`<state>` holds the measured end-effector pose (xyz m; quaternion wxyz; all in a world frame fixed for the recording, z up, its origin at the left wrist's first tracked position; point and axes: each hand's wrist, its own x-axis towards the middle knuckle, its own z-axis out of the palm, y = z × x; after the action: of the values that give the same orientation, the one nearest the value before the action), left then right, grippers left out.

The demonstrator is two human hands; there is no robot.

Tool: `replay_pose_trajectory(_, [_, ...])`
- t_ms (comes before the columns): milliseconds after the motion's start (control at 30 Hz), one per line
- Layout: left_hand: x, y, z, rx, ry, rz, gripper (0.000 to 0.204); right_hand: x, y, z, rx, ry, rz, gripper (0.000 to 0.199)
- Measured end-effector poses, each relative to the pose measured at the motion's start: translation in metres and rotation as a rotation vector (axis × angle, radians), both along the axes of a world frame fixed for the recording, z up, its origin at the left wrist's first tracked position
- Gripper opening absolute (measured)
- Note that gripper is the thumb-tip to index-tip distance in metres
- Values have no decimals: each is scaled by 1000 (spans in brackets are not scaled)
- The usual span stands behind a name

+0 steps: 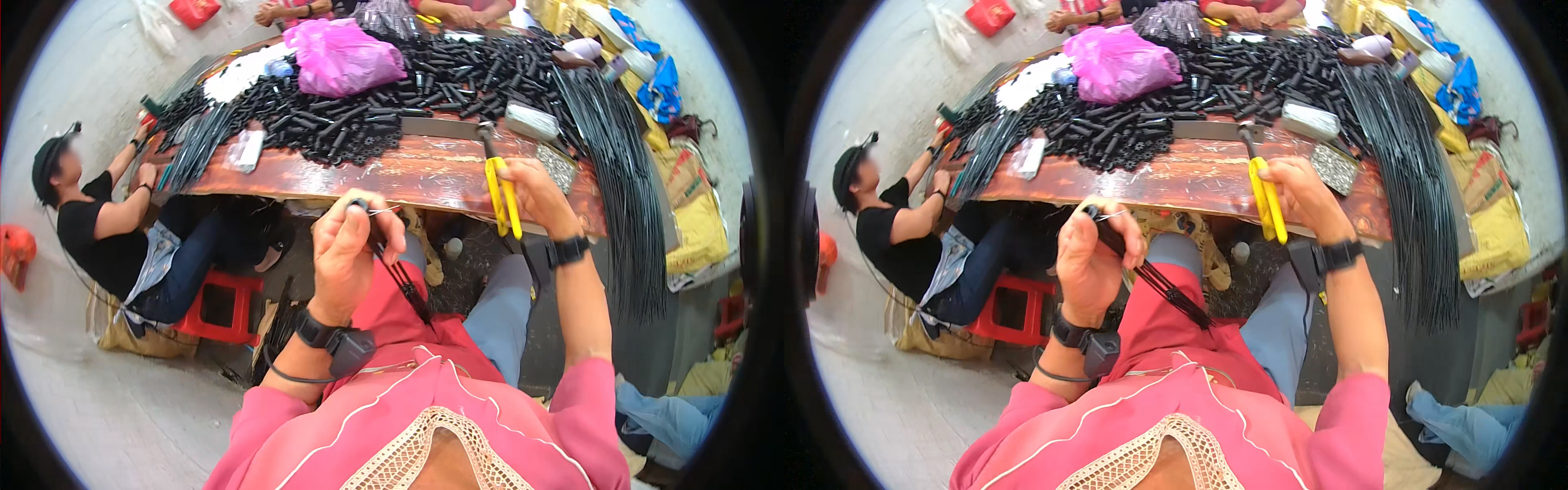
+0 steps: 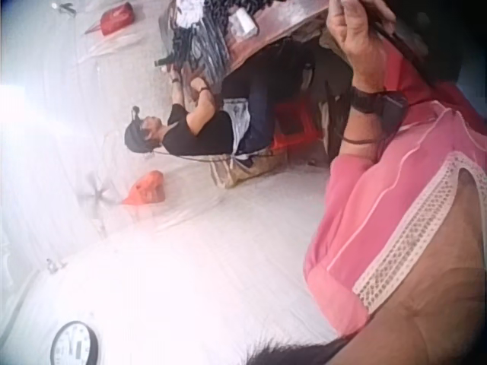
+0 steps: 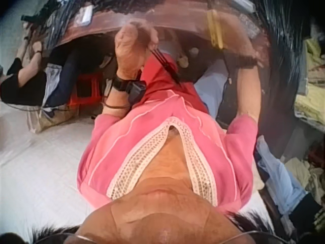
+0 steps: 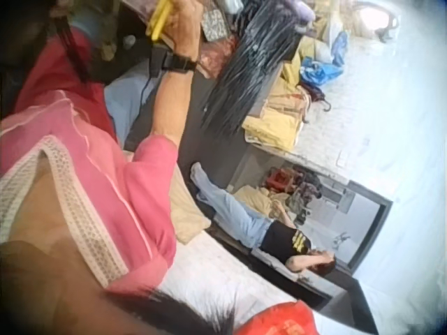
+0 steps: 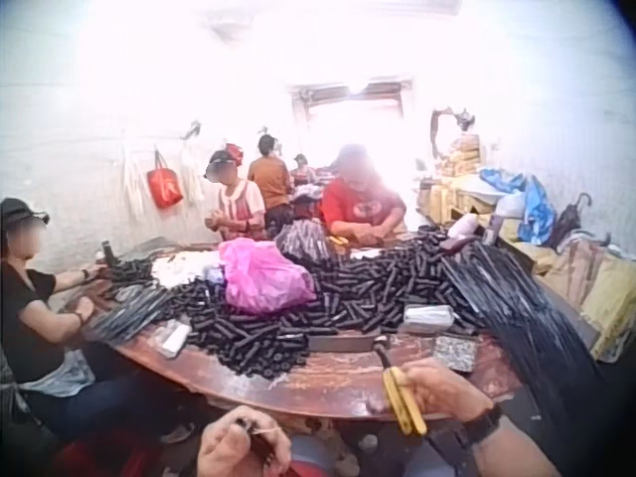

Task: The worker is assembling or processing black umbrella ribs/spokes, cutting them to size and attaching small plastic components.

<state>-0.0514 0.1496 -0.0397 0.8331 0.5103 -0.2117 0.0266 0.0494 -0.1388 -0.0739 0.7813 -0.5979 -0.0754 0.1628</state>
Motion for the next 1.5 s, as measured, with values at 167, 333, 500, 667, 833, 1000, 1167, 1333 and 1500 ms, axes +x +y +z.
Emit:
replay_pose_trajectory(167, [-1, -14, 8, -20, 67, 7, 76, -92, 54, 40, -304, -230, 214, 25])
replay_pose_trajectory(333, [-12, -25, 16, -30, 157, 75, 80, -129, 81, 42, -737, -775, 18, 45])
replay_pose_trajectory(500, [-22, -29, 18, 5, 217, 155, 77, -131, 95, 52, -988, -959, -187, 57])
replay_pose_trajectory(667, [-18, -27, 15, 38, 172, 189, 71, -118, 104, 44, -1052, -1115, -366, 62])
replay_pose_trajectory(833, [-13, -19, 14, 91, 168, 191, 75, -103, 106, 38, -1118, -1248, -459, 57])
replay_pose_trajectory(1000, [-8, -13, 8, 124, 153, 144, 79, -91, 98, 42, -1187, -1274, -465, 49])
replay_pose_trajectory(1167, [-7, -9, 0, 89, 29, -4, 79, -64, 64, 73, -933, -1399, -61, 42])
replay_pose_trajectory(1333, [-11, -2, 14, 216, 58, -142, 48, -58, 58, 91, -406, 122, 1047, 51])
replay_pose_trajectory(1500, [-11, -1, 18, 206, 100, -76, 41, -82, 60, 108, -1161, -1001, 383, 56])
